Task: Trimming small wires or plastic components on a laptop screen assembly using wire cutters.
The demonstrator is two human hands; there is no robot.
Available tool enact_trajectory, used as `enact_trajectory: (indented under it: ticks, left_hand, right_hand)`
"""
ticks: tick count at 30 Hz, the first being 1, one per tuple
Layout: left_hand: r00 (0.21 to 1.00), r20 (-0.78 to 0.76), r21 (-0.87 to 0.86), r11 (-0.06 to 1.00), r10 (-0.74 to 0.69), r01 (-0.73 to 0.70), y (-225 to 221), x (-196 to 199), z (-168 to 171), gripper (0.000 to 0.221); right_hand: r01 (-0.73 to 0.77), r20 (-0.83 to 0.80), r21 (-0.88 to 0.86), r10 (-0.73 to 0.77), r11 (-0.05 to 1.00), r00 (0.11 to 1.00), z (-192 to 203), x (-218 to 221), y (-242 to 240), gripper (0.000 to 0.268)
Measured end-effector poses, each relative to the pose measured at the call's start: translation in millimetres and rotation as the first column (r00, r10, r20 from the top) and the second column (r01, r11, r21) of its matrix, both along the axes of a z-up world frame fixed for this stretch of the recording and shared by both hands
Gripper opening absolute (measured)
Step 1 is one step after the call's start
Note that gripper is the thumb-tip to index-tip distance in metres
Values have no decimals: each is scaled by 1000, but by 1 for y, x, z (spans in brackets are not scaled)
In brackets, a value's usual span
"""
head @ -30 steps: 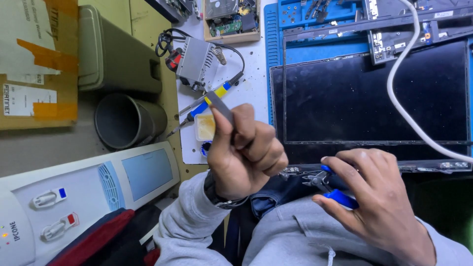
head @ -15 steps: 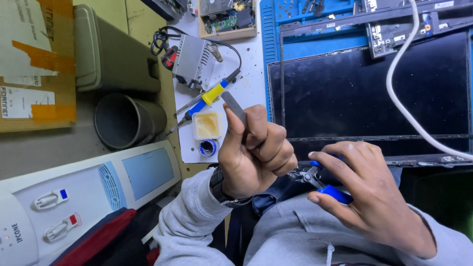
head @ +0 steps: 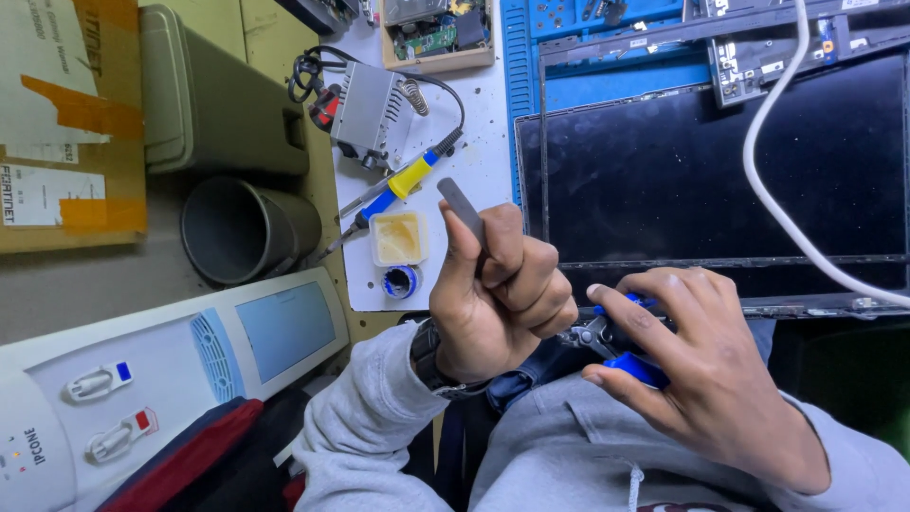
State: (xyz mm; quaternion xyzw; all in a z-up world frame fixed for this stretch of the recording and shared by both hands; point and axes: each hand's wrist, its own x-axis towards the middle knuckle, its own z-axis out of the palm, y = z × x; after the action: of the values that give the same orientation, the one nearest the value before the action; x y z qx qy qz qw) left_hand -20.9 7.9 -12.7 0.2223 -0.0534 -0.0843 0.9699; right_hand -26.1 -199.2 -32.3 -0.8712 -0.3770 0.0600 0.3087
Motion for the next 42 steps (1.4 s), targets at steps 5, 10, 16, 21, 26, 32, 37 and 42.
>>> enact_trajectory:
  ticks: [5, 10, 16, 21, 26, 32, 37, 42]
  left_hand:
    - [1000, 2, 4, 1000, 27, -27, -2, -1, -1, 47]
    - [998, -47, -5, 999, 36, -36, -2, 2, -2, 47]
    - [998, -47, -15, 999, 30, -31, -3, 1, -1, 47]
    - [988, -91, 66, 989, -123, 129, 0, 8, 11, 48]
    - [958, -163, 203, 943, -235, 266, 0, 16, 19, 48]
    - [954, -225, 312, 913, -199, 264, -10, 19, 15, 49]
    - [959, -220, 401, 879, -180, 257, -11, 15, 18, 50]
    - [959, -174, 449, 849, -223, 278, -13, 16, 20, 49]
  right_hand:
    - [13, 24, -6, -13, 1000, 1000, -4, -6, 3, 60]
    - [21, 80, -20, -19, 1000, 997, -7, -10, 4, 60]
    - [-21, 155, 10, 19, 1000, 988, -11, -10, 2, 48]
    - [-50, 195, 22, 45, 999, 980, -13, -7, 1, 46]
    - [-108, 215, -29, 112, 994, 970, -6, 4, -4, 45]
    - [-120, 309, -86, 141, 989, 941, 1, 13, -8, 47]
    - [-122, 299, -130, 157, 984, 941, 3, 14, -12, 45]
    - [-117, 323, -141, 158, 983, 933, 2, 13, -12, 47]
